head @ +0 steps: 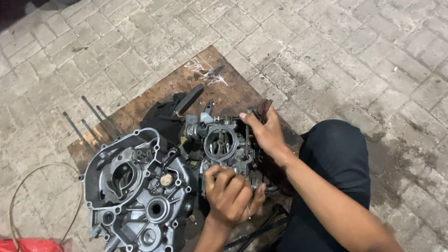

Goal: A person is seen fine-tuning and inspecting the mechanical linkages and components of a carburetor on a wooden board.

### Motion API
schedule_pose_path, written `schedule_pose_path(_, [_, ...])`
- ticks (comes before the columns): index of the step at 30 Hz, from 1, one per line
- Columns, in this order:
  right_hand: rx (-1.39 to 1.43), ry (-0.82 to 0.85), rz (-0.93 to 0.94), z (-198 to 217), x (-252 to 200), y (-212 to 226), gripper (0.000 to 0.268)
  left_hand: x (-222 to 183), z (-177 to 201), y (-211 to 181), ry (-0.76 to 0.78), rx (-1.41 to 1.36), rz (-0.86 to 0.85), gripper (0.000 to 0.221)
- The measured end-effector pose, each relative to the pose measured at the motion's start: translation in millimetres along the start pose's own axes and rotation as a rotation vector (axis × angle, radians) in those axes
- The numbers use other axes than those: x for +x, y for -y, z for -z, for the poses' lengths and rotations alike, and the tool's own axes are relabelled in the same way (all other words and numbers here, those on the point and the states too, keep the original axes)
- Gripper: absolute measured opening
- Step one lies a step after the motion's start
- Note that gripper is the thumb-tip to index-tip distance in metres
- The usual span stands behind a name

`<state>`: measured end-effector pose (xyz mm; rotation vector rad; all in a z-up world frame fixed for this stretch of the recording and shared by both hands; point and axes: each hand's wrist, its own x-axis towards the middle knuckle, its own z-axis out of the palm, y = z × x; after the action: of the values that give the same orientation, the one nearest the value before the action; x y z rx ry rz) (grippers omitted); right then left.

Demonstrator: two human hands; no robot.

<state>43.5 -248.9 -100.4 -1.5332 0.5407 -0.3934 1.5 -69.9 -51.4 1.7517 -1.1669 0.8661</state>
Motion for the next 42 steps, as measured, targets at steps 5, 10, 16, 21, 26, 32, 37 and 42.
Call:
schedule_pose_path(5, [0.025,0.005,0.13,-1,10,-24,0.032,-10,-4,-14,0.08,0.033,0.0,0.032])
schedule_pose_path(10, [-0.138,0.023,0.064,2,-3,1,0.04,0,3,-27,0.183,0.091,0.138,0.027])
schedule_pose_path(16, [-0.332,-0.052,-0.149,19,-28,14,0.101,-10,26,-23,0.258,0.0,0.242,0.022])
schedule_pose_path(21, [-0.153,0.037,0.233,60,-67,19,0.017,-11,57,-9,0.119,-0.034,0.364,0.015])
schedule_pose_path(26, [-0.273,0.194,0.254,73,-101,55,0.008,-17,54,-8,0.213,-0.063,0.399,0.029])
schedule_pose_path(32, [-0.378,0.331,0.412,70,-123,70,0.019,-19,45,-18,0.401,0.005,0.431,0.076])
schedule_pose_path(37, [-0.371,0.421,0.37,70,-130,64,0.025,-17,44,-18,0.405,0.009,0.414,0.062])
schedule_pose_path(42, [-0.204,0.451,0.227,71,-128,67,0.029,-13,46,-19,0.38,-0.066,0.423,0.06])
